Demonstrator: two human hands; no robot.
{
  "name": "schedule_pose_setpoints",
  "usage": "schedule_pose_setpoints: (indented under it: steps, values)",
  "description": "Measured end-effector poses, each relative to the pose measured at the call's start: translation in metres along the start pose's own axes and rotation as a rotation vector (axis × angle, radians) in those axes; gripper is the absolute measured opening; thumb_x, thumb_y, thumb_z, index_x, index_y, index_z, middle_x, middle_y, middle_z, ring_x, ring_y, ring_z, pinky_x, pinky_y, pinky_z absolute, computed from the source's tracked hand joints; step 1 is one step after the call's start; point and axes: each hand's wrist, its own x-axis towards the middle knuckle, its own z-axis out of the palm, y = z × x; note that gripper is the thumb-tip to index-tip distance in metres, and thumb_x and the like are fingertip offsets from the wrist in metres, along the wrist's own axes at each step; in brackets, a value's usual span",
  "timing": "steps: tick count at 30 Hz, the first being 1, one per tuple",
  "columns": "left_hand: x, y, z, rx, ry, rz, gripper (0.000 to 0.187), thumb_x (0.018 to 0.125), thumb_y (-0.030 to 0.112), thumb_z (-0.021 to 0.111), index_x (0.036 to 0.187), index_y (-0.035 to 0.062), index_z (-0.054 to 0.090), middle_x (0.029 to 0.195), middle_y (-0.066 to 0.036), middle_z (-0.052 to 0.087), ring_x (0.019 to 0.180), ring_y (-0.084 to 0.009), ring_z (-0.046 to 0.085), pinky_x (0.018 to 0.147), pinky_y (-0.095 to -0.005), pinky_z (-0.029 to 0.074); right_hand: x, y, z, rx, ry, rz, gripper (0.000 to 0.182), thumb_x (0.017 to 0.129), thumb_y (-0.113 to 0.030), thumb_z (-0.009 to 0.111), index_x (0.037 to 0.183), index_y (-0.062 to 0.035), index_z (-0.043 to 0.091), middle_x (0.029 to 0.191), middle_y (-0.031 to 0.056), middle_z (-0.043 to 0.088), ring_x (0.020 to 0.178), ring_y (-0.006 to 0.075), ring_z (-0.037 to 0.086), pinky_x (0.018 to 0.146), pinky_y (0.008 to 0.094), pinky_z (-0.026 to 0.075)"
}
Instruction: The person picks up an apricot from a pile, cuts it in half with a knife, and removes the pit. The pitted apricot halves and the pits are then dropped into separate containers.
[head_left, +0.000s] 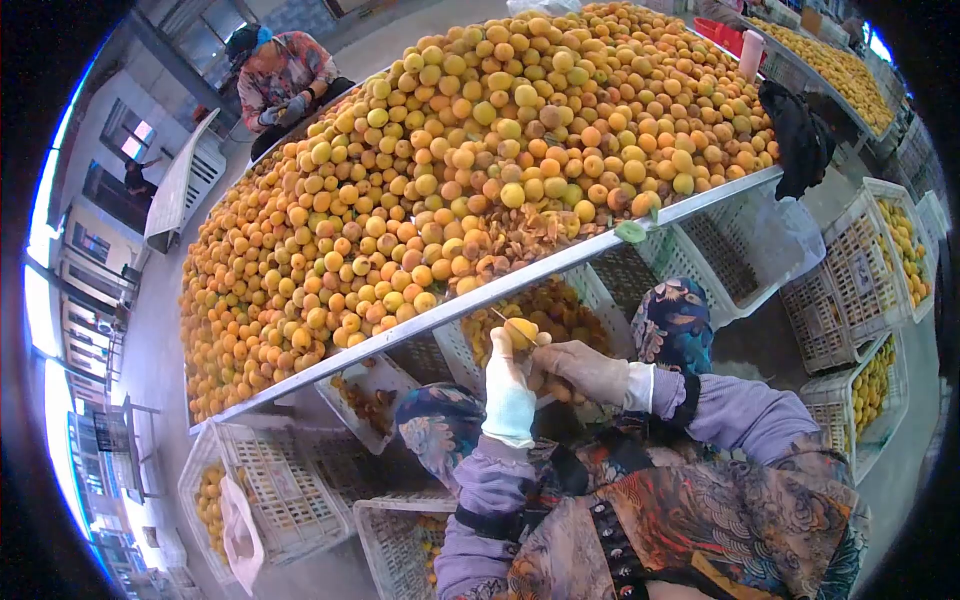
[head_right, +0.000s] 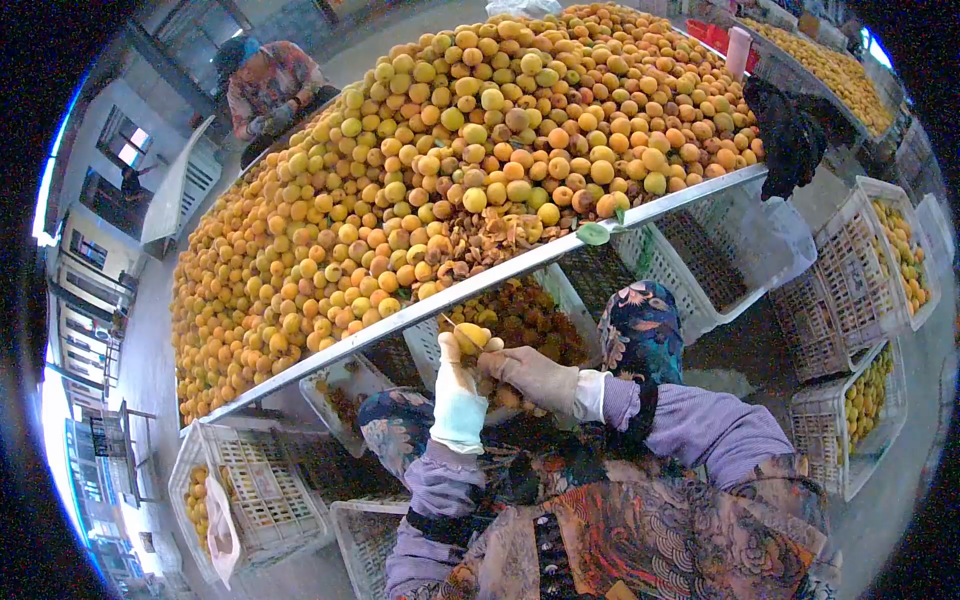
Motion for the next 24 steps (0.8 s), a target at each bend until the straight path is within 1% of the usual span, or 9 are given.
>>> schedule_pose_setpoints:
  steps: [2, 4, 7, 11, 13, 15, 18, 22, 24]
  values:
    - [0.004, -0.002, 0.001, 0.040, -0.007, 0.032, 0.048, 0.092, 0.050, 0.042, 0.112, 0.0066, 0.051, 0.095, -0.008, 0.061, 0.082, -0.0188, 0.059, 0.071, -0.0314, 0.050, 0.000, -0.003, -0.004, 0.008, -0.001, 0.054, 0.047, 0.092, -0.051, 0.040, 0.089, -0.0089, 0.060, 0.061, -0.0014, 0.050, 0.045, 0.0070, 0.042, 0.037, 0.0226, 0.033]
    - [0.007, -0.005, 0.001, 0.216, 0.040, 0.149, 0.040, 0.094, 0.041, 0.044, 0.112, 0.0052, 0.050, 0.094, -0.008, 0.061, 0.082, -0.0159, 0.058, 0.071, -0.0287, 0.049, 0.000, -0.004, -0.006, 0.017, -0.001, 0.108, 0.048, 0.092, -0.052, 0.039, 0.089, -0.0088, 0.060, 0.060, -0.0017, 0.049, 0.044, 0.0071, 0.042, 0.037, 0.0225, 0.033]
    - [0.004, -0.002, 0.004, 0.309, 0.050, 0.215, 0.035, 0.095, 0.034, 0.045, 0.112, 0.0036, 0.049, 0.098, -0.010, 0.061, 0.083, -0.0145, 0.057, 0.071, -0.0269, 0.048, -0.001, -0.004, -0.006, -0.031, -0.055, 0.150, 0.052, 0.092, -0.055, 0.035, 0.088, -0.0087, 0.059, 0.057, -0.0023, 0.046, 0.044, 0.0070, 0.041, 0.037, 0.0220, 0.032]
    - [0.003, 0.001, 0.001, 0.339, 0.070, 0.152, 0.038, 0.095, 0.036, 0.044, 0.112, 0.0027, 0.049, 0.102, -0.012, 0.061, 0.083, -0.0151, 0.057, 0.073, -0.0273, 0.048, -0.007, -0.006, -0.001, 0.075, -0.078, 0.134, 0.053, 0.091, -0.057, 0.034, 0.086, -0.0101, 0.058, 0.053, -0.0036, 0.042, 0.041, 0.0069, 0.037, 0.035, 0.0219, 0.028]
    - [0.006, 0.000, -0.002, 0.080, -0.035, 0.039, 0.044, 0.094, 0.042, 0.044, 0.113, 0.0028, 0.048, 0.106, -0.014, 0.061, 0.087, -0.0170, 0.057, 0.077, -0.0291, 0.049, -0.007, -0.001, 0.001, 0.123, -0.074, 0.126, 0.052, 0.091, -0.057, 0.036, 0.086, -0.0106, 0.058, 0.052, -0.0043, 0.040, 0.039, 0.0067, 0.034, 0.035, 0.0218, 0.027]
    - [0.002, 0.001, 0.003, 0.046, -0.033, 0.029, 0.049, 0.093, 0.046, 0.042, 0.114, 0.0025, 0.049, 0.108, -0.015, 0.060, 0.092, -0.0196, 0.057, 0.081, -0.0312, 0.048, -0.001, 0.010, 0.000, 0.361, -0.152, 0.109, 0.049, 0.096, -0.048, 0.031, 0.088, -0.0070, 0.055, 0.050, -0.0036, 0.040, 0.039, 0.0063, 0.036, 0.036, 0.0205, 0.029]
    - [0.003, -0.001, 0.003, -0.016, -0.063, 0.000, 0.055, 0.091, 0.051, 0.041, 0.116, 0.0020, 0.049, 0.111, -0.016, 0.058, 0.101, -0.0223, 0.056, 0.087, -0.0339, 0.047, -0.003, 0.009, 0.000, 0.463, -0.206, 0.119, 0.049, 0.096, -0.049, 0.030, 0.087, -0.0078, 0.055, 0.050, -0.0040, 0.039, 0.039, 0.0061, 0.035, 0.036, 0.0203, 0.028]
    - [0.003, -0.004, 0.003, -0.082, -0.058, -0.057, 0.057, 0.090, 0.052, 0.042, 0.117, 0.0019, 0.049, 0.112, -0.014, 0.057, 0.105, -0.0230, 0.055, 0.088, -0.0327, 0.047, -0.006, 0.005, 0.001, 0.489, -0.220, 0.069, 0.045, 0.097, -0.044, 0.031, 0.087, -0.0072, 0.055, 0.050, -0.0040, 0.038, 0.039, 0.0064, 0.035, 0.036, 0.0207, 0.028]
    - [0.006, -0.005, 0.003, -0.040, -0.014, 0.013, 0.055, 0.092, 0.049, 0.042, 0.118, 0.0014, 0.048, 0.113, -0.013, 0.056, 0.105, -0.0223, 0.055, 0.088, -0.0317, 0.047, -0.007, -0.002, 0.000, 0.277, -0.126, 0.077, 0.039, 0.097, -0.039, 0.035, 0.088, -0.0068, 0.056, 0.050, -0.0034, 0.039, 0.038, 0.0070, 0.034, 0.035, 0.0210, 0.029]
